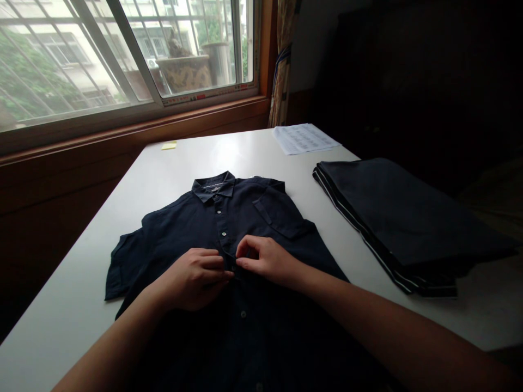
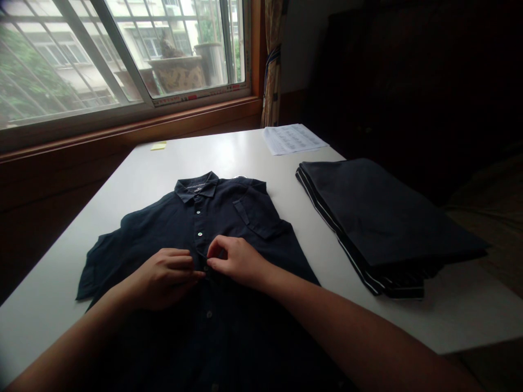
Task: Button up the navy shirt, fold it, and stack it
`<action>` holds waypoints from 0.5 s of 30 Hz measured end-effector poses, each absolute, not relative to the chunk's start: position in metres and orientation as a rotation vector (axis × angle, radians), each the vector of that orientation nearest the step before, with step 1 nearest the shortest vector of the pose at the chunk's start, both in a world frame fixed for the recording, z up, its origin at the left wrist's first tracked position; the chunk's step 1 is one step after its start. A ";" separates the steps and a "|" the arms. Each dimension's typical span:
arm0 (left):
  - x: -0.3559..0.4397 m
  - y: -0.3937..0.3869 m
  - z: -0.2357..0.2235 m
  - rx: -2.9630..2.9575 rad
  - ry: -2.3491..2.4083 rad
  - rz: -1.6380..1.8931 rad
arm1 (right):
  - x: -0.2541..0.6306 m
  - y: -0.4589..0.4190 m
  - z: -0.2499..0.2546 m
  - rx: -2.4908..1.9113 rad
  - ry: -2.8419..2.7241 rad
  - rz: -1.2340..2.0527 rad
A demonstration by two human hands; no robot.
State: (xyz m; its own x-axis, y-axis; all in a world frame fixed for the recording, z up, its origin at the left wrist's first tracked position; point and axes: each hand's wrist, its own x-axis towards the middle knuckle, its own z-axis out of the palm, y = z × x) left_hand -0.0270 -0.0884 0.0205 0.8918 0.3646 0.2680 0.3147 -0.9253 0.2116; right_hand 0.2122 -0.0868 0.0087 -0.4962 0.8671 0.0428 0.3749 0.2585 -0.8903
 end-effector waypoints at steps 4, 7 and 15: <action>-0.027 -0.089 0.020 2.848 0.511 0.458 | 0.212 -0.087 0.009 -1.122 -1.990 1.187; -0.028 -0.089 0.018 2.814 0.520 0.481 | 0.212 -0.087 0.009 -1.123 -1.989 1.186; -0.032 -0.083 0.009 2.770 0.764 0.640 | 0.213 -0.087 0.009 -1.109 -1.983 1.194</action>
